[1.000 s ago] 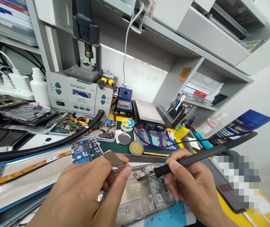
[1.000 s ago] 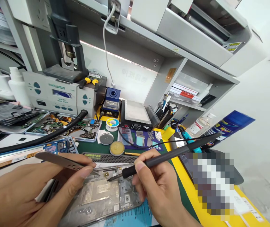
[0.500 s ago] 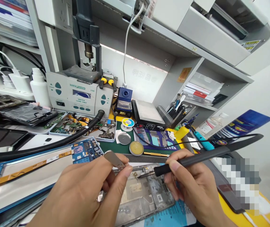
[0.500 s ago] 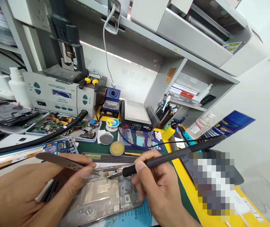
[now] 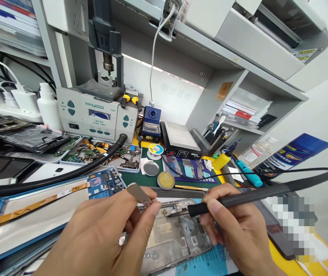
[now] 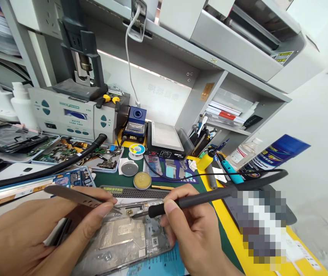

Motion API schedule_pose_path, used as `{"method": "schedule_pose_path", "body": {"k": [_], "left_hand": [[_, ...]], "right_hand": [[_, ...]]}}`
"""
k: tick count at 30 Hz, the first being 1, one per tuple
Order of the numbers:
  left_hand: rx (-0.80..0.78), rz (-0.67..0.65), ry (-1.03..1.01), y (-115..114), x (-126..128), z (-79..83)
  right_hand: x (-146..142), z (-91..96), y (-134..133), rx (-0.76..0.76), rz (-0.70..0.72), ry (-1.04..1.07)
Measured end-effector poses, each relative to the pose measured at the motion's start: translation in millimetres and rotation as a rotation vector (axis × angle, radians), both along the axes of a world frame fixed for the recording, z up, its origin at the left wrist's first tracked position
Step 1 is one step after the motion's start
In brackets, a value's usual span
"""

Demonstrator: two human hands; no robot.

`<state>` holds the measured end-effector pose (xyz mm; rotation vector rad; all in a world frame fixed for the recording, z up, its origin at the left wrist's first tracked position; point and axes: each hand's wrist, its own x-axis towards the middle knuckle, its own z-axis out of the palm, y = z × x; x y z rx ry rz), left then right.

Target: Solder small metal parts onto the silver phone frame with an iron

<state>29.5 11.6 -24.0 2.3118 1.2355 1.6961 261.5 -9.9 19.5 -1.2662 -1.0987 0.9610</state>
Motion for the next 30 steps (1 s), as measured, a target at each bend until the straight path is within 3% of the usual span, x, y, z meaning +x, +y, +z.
{"method": "schedule_pose_path", "body": {"k": [6, 13, 21, 30], "left_hand": [[-0.002, 0.07, 0.018, -1.9, -2.7, -3.4], [-0.029, 0.006, 0.01, 0.9, -2.5, -0.4], [-0.017, 0.018, 0.019, 1.6, -2.7, -4.7], [-0.002, 0.007, 0.011, 3.4, -4.2, -4.5]], "right_hand": [[14.5, -8.4, -7.1, 0.143, -0.023, -0.105], [16.2, -11.4, -10.9, 0.426, 0.003, -0.37], [26.1, -11.9, -10.3, 0.467, 0.119, -0.438], [21.5, -16.3, -12.9, 0.477, 0.015, -0.445]]}}
